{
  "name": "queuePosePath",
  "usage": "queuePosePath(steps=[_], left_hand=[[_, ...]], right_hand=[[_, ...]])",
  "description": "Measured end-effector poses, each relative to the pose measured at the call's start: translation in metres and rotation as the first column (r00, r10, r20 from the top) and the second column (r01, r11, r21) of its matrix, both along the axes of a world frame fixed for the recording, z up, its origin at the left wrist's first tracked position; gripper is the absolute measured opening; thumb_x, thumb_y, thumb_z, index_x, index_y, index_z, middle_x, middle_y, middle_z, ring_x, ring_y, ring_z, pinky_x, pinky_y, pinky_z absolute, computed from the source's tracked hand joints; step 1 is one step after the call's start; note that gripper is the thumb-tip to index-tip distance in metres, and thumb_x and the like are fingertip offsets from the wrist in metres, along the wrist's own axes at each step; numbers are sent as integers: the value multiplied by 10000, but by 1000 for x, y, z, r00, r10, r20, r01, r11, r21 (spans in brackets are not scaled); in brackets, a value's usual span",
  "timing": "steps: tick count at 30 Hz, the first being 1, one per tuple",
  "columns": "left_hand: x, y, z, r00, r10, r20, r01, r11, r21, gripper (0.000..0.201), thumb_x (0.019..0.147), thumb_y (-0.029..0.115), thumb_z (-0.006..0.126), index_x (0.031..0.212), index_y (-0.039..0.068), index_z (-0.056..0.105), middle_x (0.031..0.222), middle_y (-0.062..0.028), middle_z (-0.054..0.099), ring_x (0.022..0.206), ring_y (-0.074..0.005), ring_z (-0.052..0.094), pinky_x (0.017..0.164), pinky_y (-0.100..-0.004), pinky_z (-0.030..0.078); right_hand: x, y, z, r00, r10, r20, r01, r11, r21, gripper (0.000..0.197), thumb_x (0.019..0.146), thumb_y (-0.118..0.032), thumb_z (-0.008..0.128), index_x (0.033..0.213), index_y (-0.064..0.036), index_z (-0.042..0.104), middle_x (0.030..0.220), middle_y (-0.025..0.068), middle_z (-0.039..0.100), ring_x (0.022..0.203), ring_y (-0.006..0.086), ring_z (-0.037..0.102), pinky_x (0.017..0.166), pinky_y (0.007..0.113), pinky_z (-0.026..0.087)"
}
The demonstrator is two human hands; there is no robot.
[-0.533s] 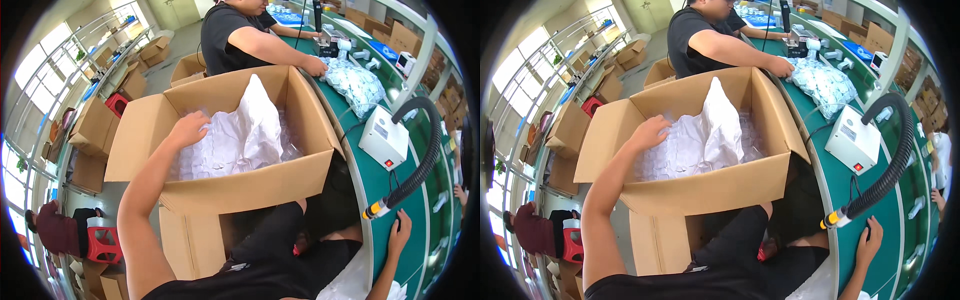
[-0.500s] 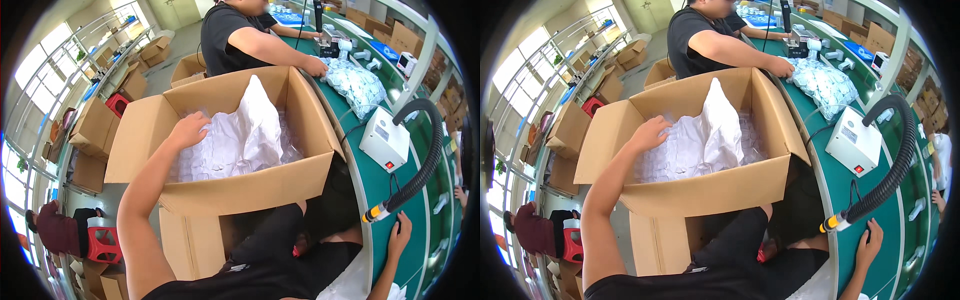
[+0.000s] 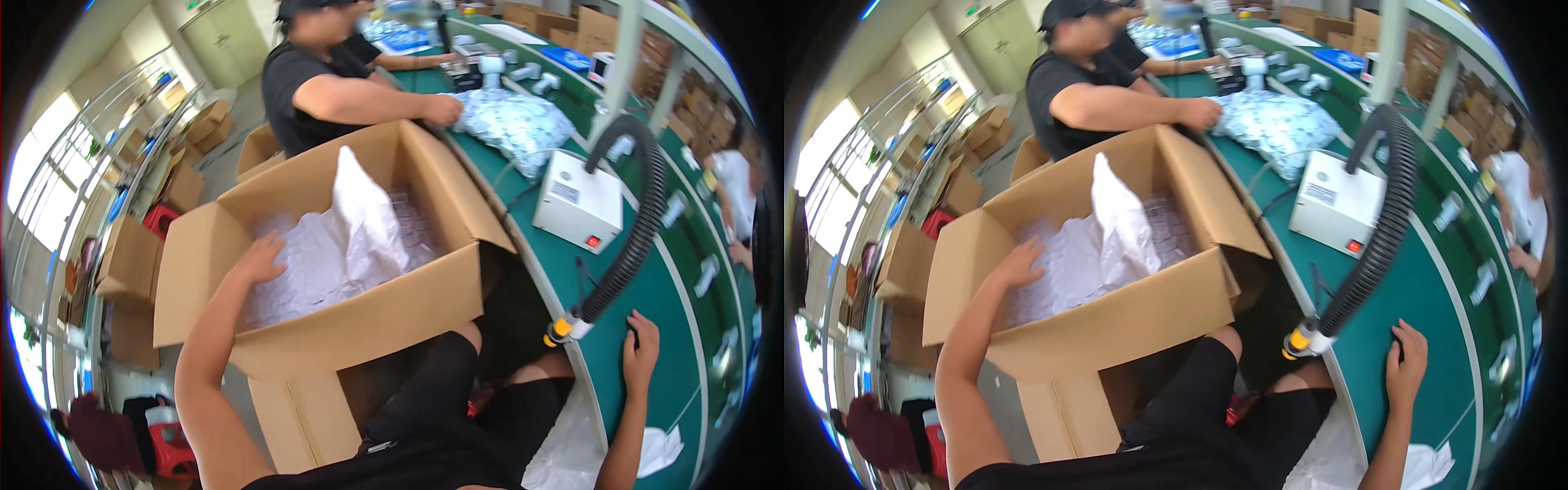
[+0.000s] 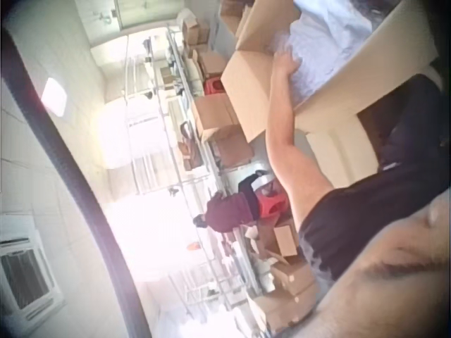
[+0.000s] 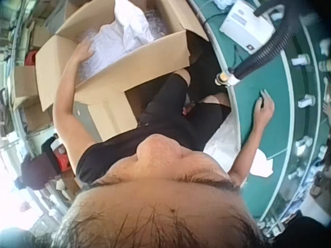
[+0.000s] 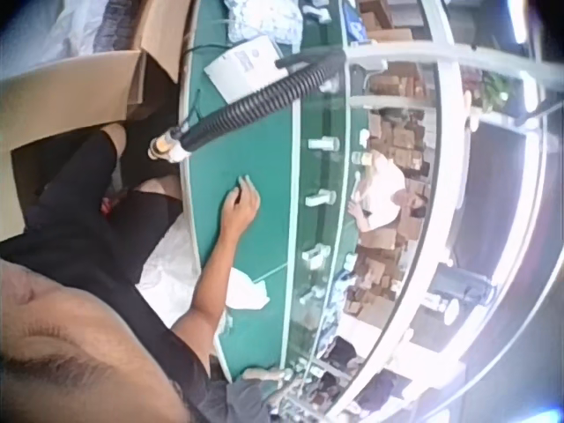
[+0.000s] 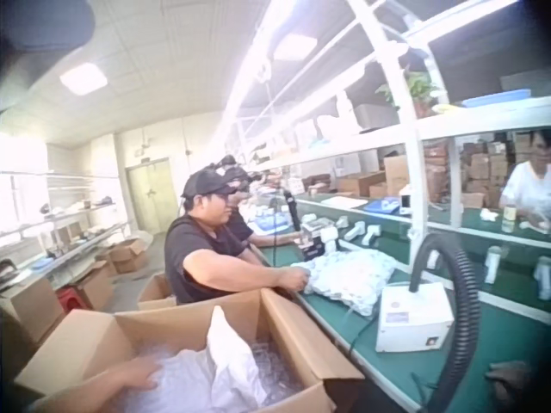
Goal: The person repeatedly takes handheld fans from a conveyor belt, holds them under an air nozzle, retrieves clear plastic covers from a box, attaches the covers to the fans, and places the assembled fans back onto the conveyor belt.
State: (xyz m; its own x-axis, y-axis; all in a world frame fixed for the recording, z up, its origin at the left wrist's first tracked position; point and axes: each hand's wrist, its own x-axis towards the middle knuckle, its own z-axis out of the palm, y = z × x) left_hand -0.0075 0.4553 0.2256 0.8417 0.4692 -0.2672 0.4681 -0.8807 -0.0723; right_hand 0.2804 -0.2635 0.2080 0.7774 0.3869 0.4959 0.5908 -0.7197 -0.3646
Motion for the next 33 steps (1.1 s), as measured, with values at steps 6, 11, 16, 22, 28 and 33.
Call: queuePosePath(steps=[6, 11, 16, 22, 28, 33], left_hand=[[-16, 5, -3, 999, 36, -2, -36, 999, -9, 691, 821, 375, 654, 1420, 89, 461, 1567, -216, 225, 1410, -393, 295, 1150, -449, 292], [-3, -10, 7, 998, 61, -3, -61, 998, -36, 683, 826, 379, 662, 1412, 85, 471, 1563, -226, 233, 1413, -398, 294, 1149, -430, 291], [-9, 1, 7, 996, 26, 85, -26, 1000, -10, 592, 815, 367, 663, 1339, 114, 558, 1524, -219, 321, 1350, -405, 387, 1120, -433, 340], [-2, -5, 19, 978, 10, 208, -17, 999, 31, 486, 811, 314, 684, 1246, 107, 620, 1454, -213, 423, 1305, -376, 442, 1097, -422, 364], [1, -4, 19, 953, -19, 303, 14, 1000, 19, 369, 798, 276, 692, 1118, 92, 684, 1353, -189, 526, 1259, -359, 482, 1077, -412, 384], [4, -50, 77, 742, -186, 644, 127, 982, 137, 225, 826, 119, 663, 1038, 46, 680, 1223, -149, 606, 1169, -316, 540, 1011, -405, 416]], right_hand=[[-7, 3, 1, 1000, 27, 14, -27, 999, 44, 229, 778, 22, 592, 987, -23, 675, 1138, 138, 675, 1097, 332, 601, 978, 411, 462], [-10, -8, 3, 999, 5, 46, -8, 997, 71, 213, 769, 16, 597, 962, -27, 678, 1112, 138, 680, 1065, 329, 611, 949, 408, 473], [-5, -4, 1, 999, 13, 49, -18, 995, 103, 186, 768, 9, 597, 932, -26, 676, 1082, 136, 686, 1027, 323, 615, 913, 405, 480], [-6, -6, 0, 998, 15, 55, -21, 993, 116, 181, 774, -1, 599, 931, -39, 682, 1084, 136, 686, 1028, 320, 611, 912, 402, 479], [-7, -7, -2, 999, 4, 48, -8, 995, 98, 184, 773, -1, 600, 933, -42, 682, 1088, 135, 685, 1032, 323, 608, 917, 406, 476], [-7, -13, 2, 998, 20, 52, -26, 994, 106, 189, 774, 0, 598, 941, -42, 677, 1091, 135, 685, 1035, 325, 608, 918, 406, 474]])
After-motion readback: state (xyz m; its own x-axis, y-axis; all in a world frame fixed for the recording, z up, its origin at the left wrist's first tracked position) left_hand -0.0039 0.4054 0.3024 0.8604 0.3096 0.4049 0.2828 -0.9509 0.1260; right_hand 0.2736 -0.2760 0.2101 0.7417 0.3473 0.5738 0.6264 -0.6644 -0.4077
